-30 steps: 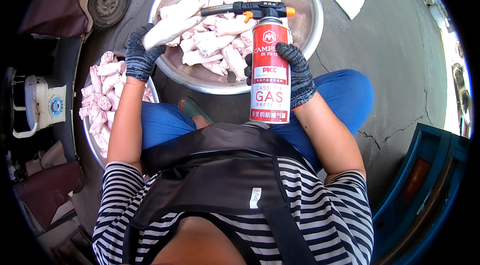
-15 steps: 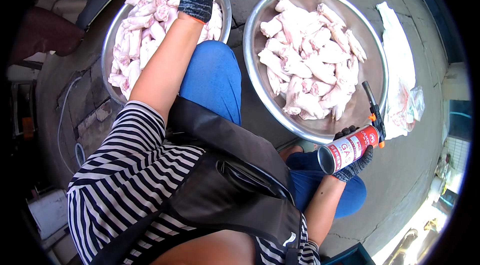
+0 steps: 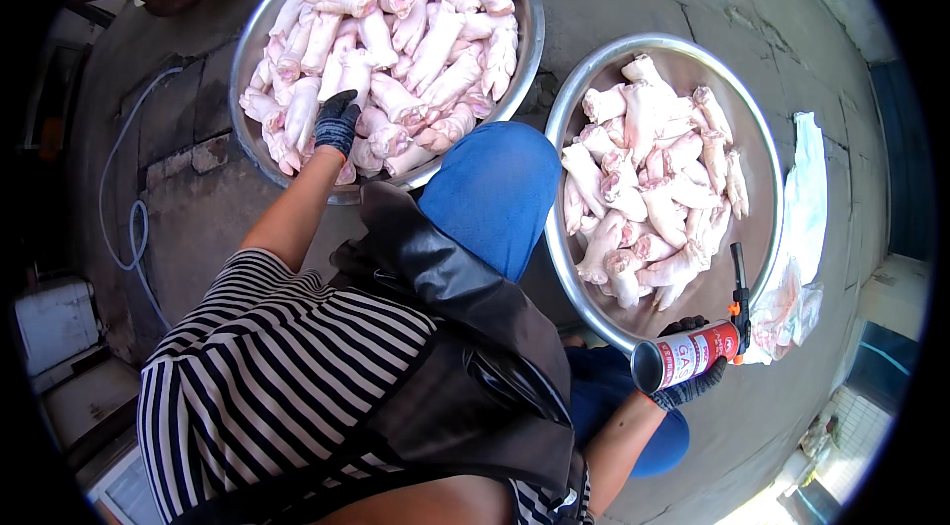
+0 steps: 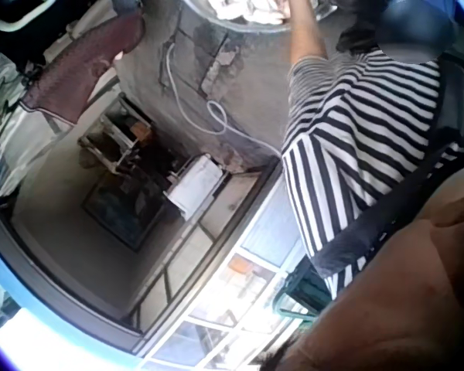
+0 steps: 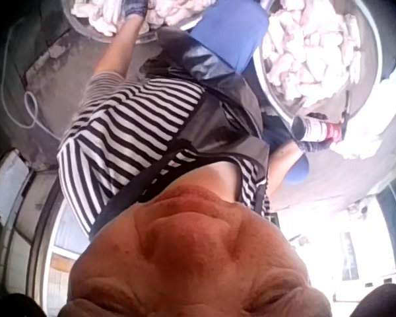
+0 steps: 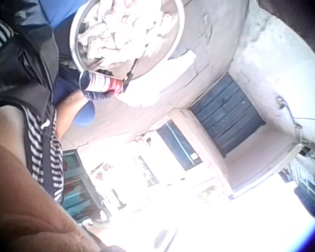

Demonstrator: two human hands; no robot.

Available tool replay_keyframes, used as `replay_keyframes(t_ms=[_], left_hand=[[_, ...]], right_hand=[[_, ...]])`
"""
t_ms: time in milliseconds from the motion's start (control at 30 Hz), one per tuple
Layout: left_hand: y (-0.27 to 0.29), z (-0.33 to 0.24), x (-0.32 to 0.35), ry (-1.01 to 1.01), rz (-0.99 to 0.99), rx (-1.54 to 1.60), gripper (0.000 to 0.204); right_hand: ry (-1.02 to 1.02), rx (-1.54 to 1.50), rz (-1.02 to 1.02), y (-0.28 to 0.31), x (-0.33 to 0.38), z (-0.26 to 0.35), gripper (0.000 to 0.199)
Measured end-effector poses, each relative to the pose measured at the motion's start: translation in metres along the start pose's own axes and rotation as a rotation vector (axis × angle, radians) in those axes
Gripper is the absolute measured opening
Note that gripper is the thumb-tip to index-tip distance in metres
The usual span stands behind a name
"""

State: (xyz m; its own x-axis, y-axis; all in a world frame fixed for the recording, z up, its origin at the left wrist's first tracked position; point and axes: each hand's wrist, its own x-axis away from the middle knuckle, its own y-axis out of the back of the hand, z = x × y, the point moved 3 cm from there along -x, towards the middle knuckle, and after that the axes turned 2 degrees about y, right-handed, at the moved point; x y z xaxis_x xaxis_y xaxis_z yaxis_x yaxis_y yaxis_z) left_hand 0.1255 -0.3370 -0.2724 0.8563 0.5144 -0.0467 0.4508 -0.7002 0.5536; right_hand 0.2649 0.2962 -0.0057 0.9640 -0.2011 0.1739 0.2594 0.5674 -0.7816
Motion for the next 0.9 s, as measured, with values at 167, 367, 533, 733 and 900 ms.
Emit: replay_keyframes(t_ms=[167,367,533,733,900], left_hand=[[-0.016,-0.058,-0.013,-0.306,-0.007,-0.183,0.033],[-0.053,-0.135,-0.055,-0.573,0.213,-0.534,0.045],[-0.061,-0.133,-0.164,0.183,-0.117,-0.081,0.064],[-0.123,-0.138,-0.263,0.834,0.031,0.861,0.066],[-0.145,-0.131,-0.278,0.834,0.101,1.158,0.06]], right_hand=[[-0.038,-0.041,0.061,-0.021,-0.008,-0.014,0.053],[-0.037,0.0,0.048,-0.026,-0.016,-0.021,0.059],[0.044,0.123,-0.033,-0.024,-0.025,-0.023,0.06],[0.041,0.147,-0.009,-0.028,-0.034,-0.025,0.061],[0.059,0.127,-0.08,-0.036,-0.036,-0.033,0.062]])
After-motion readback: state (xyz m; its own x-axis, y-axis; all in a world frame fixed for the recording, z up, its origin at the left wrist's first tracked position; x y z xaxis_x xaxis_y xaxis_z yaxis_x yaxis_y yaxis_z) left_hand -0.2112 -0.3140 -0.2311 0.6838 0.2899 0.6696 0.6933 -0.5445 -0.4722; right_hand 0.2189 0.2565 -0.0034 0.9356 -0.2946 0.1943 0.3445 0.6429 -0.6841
